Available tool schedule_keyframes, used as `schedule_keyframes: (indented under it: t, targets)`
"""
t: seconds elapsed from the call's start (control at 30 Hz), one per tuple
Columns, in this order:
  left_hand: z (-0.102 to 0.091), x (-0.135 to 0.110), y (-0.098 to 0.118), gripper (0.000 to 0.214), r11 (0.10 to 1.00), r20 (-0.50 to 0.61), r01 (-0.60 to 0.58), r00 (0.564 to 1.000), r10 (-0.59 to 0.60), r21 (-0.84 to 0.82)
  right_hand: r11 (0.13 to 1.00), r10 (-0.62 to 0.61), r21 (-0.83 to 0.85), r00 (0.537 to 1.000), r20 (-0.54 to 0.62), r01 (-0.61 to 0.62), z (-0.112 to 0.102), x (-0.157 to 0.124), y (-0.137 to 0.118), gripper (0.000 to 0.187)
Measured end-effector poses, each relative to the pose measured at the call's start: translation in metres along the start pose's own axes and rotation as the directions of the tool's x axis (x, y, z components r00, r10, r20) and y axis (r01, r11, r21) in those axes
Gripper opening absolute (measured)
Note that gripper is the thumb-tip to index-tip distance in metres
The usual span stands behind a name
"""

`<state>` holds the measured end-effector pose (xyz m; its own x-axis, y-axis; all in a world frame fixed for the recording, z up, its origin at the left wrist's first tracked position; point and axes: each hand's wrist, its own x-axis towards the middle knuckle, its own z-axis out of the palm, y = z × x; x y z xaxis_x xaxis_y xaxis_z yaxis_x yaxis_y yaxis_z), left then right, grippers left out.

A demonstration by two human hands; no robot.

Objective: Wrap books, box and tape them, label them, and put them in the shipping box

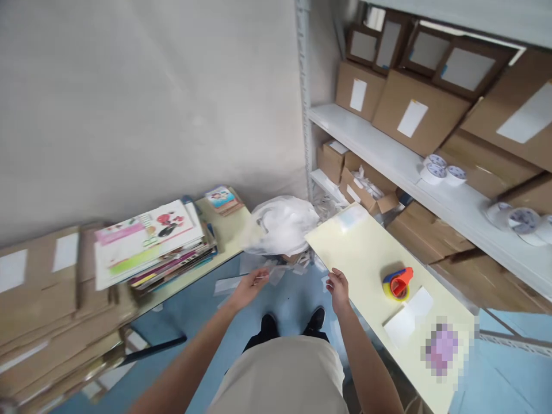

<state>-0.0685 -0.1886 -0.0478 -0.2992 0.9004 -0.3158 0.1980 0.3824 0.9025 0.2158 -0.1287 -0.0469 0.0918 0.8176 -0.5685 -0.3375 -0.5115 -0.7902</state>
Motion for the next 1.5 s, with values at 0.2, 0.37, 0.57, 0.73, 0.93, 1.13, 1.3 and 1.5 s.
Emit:
schedule_keyframes:
  t: [0.2, 0.37, 0.57, 0.73, 0.93, 1.13, 1.3, 1.5]
  targets:
    - [-0.076, -0.043, -0.030, 0.054, 0.998, -0.192, -0.012, 0.981, -0.001, -0.064, 0.994, 0.001, -0.111, 0.978, 0.207, 0.022, 0.080, -0.017, 0.030, 0.039]
    - [-0.155, -0.088, -0.069, 0.056, 0.990, -0.388, -0.045, 0.922, -0.011, -0.133, 0.983, 0.052, -0.183, 0.918, 0.393, 0.023, 0.166, -0.056, 0.077, 0.046]
    - [-0.237, -0.149, -0.122, 0.061, 0.974, -0.568, -0.061, 0.819, -0.076, -0.219, 0.950, 0.142, -0.306, 0.779, 0.610, 0.067, 0.263, -0.120, 0.144, 0.050]
    - [-0.274, -0.190, -0.155, 0.062, 0.946, -0.694, -0.080, 0.700, -0.172, -0.315, 0.891, 0.254, -0.431, 0.632, 0.732, 0.141, 0.329, -0.164, 0.180, 0.050]
    - [-0.286, -0.210, -0.190, 0.063, 0.884, -0.775, -0.130, 0.549, -0.313, -0.449, 0.798, 0.368, -0.549, 0.518, 0.772, 0.250, 0.386, -0.184, 0.223, 0.049]
    - [-0.315, -0.205, -0.196, 0.055, 0.835, -0.771, -0.101, 0.456, -0.444, -0.541, 0.771, 0.400, -0.559, 0.453, 0.797, 0.304, 0.436, -0.186, 0.273, 0.049]
    - [-0.352, -0.175, -0.170, 0.056, 0.710, -0.679, -0.158, 0.489, -0.548, -0.686, 0.786, 0.338, -0.531, 0.498, 0.798, 0.318, 0.484, -0.181, 0.305, 0.059]
    - [-0.367, -0.129, -0.163, 0.049, 0.384, -0.494, -0.311, 0.569, -0.658, -0.870, 0.790, 0.394, -0.567, 0.516, 0.761, 0.233, 0.512, -0.166, 0.333, 0.054]
